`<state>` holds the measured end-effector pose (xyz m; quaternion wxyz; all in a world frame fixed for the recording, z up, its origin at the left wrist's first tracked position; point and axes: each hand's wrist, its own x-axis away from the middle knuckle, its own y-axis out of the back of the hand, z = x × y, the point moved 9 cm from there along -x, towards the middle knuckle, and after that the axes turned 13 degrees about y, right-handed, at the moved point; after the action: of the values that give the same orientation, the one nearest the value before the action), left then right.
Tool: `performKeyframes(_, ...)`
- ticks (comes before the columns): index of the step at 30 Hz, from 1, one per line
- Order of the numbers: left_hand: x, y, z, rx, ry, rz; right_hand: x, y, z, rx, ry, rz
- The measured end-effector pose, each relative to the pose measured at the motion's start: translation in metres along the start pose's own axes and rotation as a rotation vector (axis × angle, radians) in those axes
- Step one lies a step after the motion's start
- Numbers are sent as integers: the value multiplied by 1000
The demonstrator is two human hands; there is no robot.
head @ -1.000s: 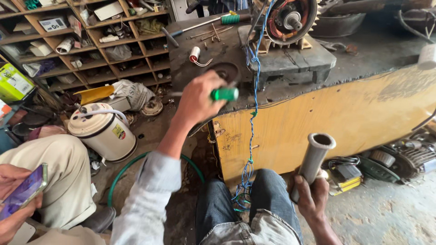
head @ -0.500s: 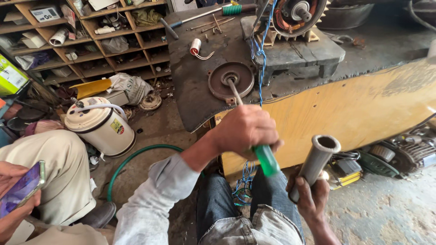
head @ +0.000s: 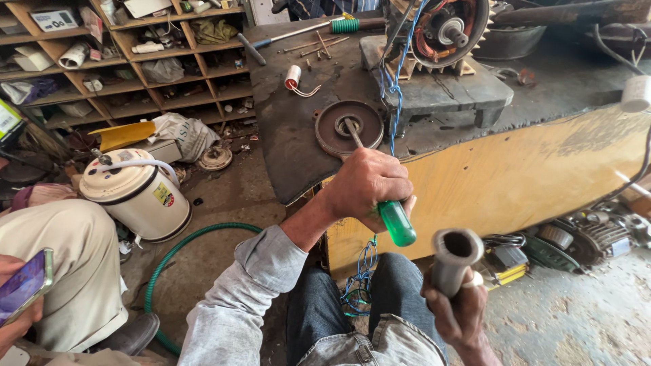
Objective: The person assembles a small electrical component on a workbench. They use a screwdriver to tighten a screw on a circular metal part, then place that part onto a laminated stack. They use a hammer to tap the assembly into place and then use pliers to adjust a wire or clip on the component.
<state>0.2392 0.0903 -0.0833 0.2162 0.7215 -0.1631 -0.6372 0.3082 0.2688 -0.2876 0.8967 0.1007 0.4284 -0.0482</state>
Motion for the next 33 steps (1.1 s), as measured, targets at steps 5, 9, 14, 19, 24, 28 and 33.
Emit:
performKeyframes(5,7,-3,4,57,-49,57,1,1,48,-407,577,-205)
performKeyframes(9,5,-1,17,31,-35,104,-5,-37,-5,218,161,134)
performKeyframes(14,4,-2,28,13,6,90,10,-21,-13,-171,153,-72)
performKeyframes(19,3,-8,46,-10,172,49,9,-17,-20,-177,-72,-42)
performKeyframes(24,-12,-3,61,-62,233,-15,-13,-15,-6,-64,-42,26)
performKeyframes(28,-18,1,63,35,240,-58,-30,-8,-1,27,-54,20)
performKeyframes(33,-16,0,66,-1,316,-112,-59,-1,50,262,403,55)
